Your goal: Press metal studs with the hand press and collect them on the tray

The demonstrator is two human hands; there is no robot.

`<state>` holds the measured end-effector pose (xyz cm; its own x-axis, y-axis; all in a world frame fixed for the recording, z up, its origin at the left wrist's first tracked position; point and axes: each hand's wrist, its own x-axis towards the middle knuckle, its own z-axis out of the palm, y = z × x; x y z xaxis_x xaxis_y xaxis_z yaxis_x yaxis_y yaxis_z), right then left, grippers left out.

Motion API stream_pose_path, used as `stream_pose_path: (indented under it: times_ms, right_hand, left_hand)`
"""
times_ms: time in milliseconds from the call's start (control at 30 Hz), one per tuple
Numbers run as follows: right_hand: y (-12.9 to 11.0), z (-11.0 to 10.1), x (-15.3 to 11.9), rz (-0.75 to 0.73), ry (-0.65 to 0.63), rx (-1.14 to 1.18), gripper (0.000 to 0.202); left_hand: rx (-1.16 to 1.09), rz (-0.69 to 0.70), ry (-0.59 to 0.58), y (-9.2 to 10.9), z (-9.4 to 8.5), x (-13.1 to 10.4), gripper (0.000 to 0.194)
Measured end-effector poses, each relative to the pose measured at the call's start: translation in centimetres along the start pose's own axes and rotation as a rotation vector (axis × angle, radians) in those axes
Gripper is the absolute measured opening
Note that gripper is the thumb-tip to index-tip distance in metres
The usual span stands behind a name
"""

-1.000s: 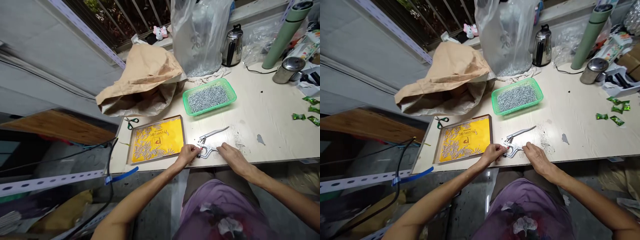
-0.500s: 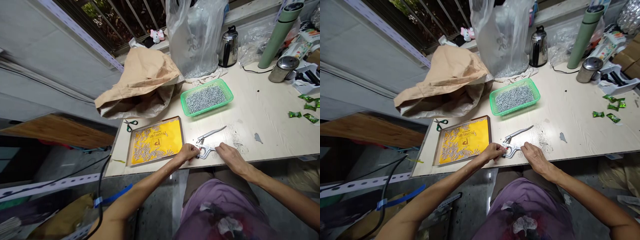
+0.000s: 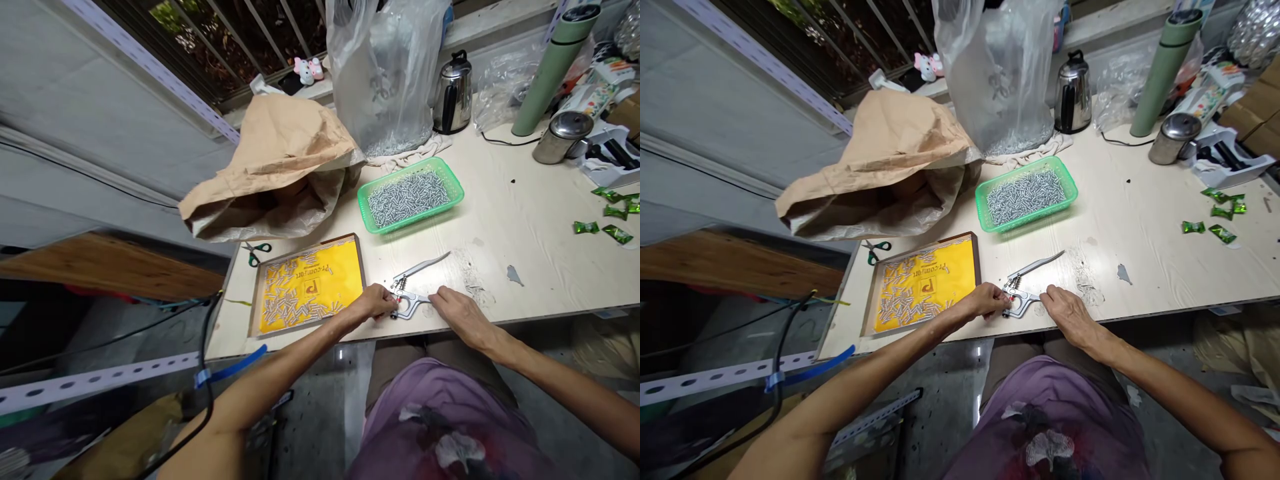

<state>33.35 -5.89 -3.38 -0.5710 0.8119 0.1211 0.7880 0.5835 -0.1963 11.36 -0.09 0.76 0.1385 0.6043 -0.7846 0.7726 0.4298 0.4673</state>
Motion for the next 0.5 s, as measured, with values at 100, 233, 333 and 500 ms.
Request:
stream_pose_path:
  times_ms: [100, 233, 333, 500]
  right_hand:
    - [0.7, -0.5, 0.5, 0.024, -0.05, 0.082, 0.015]
    - [2.6, -1.1, 2.0, 0.056, -0.053, 0.078, 0.055]
    - [3.9, -1.4, 3.1, 0.023, -0.135, 0.038, 0.088]
    - [3.6, -2.7, 4.3, -0.031, -0.204, -0.023, 0.09]
  left_hand:
    - [-0.04, -0.014, -0.039, 0.2, 0.0, -0.1, 0.019]
    - [-0.038, -0.023, -0.066, 0.0, 0.1, -0.1, 0.022]
    - [-0.015, -0.042, -0.067, -0.2, 0.2, -0.2, 0.021]
    - [-0.056, -0.04, -0.082, -0.5, 0.6, -0.6, 0.02]
